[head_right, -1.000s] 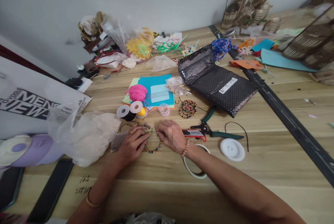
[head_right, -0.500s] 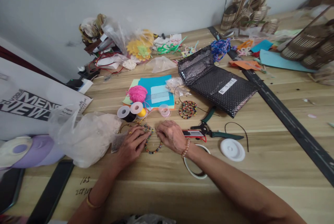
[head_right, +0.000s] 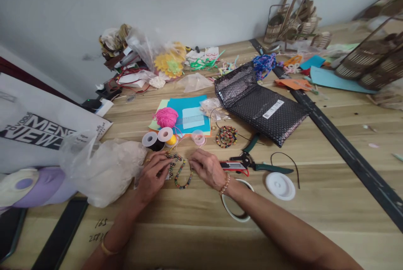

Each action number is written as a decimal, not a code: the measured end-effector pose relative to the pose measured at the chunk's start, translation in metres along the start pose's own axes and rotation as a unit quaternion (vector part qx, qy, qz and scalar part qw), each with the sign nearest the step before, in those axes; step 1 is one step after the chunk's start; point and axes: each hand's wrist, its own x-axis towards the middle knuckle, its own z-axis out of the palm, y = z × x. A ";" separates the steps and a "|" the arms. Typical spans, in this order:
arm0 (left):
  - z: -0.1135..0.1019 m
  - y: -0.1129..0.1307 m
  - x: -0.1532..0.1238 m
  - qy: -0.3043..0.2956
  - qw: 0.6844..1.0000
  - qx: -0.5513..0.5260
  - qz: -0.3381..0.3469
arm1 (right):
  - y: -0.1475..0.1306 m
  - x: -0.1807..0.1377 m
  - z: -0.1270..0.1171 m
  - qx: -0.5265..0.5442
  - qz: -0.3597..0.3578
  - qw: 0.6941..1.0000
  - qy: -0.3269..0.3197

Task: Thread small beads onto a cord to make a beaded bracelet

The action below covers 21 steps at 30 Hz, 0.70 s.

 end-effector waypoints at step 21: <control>0.014 0.007 0.022 -0.096 0.992 0.080 -0.012 | -0.003 0.005 0.004 0.371 0.195 0.908 0.022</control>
